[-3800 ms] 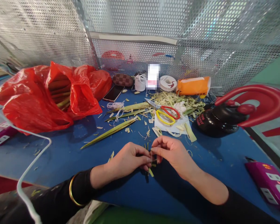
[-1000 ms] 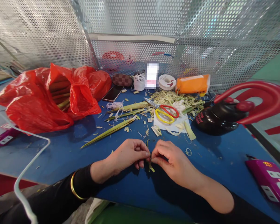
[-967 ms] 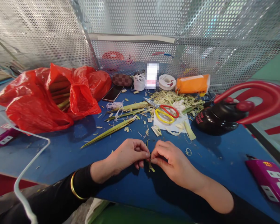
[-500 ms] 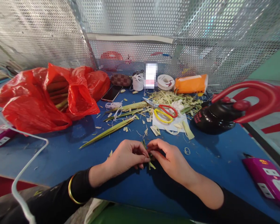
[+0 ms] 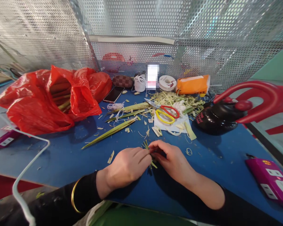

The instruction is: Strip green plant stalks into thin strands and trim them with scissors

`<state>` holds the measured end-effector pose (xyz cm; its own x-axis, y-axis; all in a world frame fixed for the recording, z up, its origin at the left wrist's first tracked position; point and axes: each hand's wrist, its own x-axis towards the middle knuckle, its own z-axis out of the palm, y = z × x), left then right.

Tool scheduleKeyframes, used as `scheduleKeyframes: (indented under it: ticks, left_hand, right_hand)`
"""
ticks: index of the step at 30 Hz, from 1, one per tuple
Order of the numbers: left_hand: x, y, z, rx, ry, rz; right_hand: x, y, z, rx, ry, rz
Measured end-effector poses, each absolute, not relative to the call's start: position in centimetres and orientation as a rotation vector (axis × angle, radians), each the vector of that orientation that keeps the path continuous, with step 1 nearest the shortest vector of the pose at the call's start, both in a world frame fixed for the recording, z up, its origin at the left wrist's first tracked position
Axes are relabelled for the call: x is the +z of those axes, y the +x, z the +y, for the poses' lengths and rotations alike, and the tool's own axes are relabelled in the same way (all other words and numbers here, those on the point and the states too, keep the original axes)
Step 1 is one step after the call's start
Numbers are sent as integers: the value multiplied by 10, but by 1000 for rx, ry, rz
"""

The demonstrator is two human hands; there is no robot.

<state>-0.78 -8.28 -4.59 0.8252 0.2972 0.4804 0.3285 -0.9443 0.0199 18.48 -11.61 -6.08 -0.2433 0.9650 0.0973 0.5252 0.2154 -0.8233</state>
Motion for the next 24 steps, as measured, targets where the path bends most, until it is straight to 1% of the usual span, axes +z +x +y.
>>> scheduleKeyframes:
  ticks: [4,8,18,24]
  left_hand:
    - [-43,-5,-84,-732,-2871,-483]
    - [-45,-5,-83,-769,-2905,-522]
    - [-46,-7,-83,-935,-2955,-680]
    - [-46,-11,-82,-847,-2997,-733]
  right_hand:
    - [-61,184,-116,866,-1287,-1893]
    - [-60,183,-115,905,-1237,-1854]
    - [-53,188,-112,938,-1287,-1850]
    - [-46,197,-109,899,-1385,-1950]
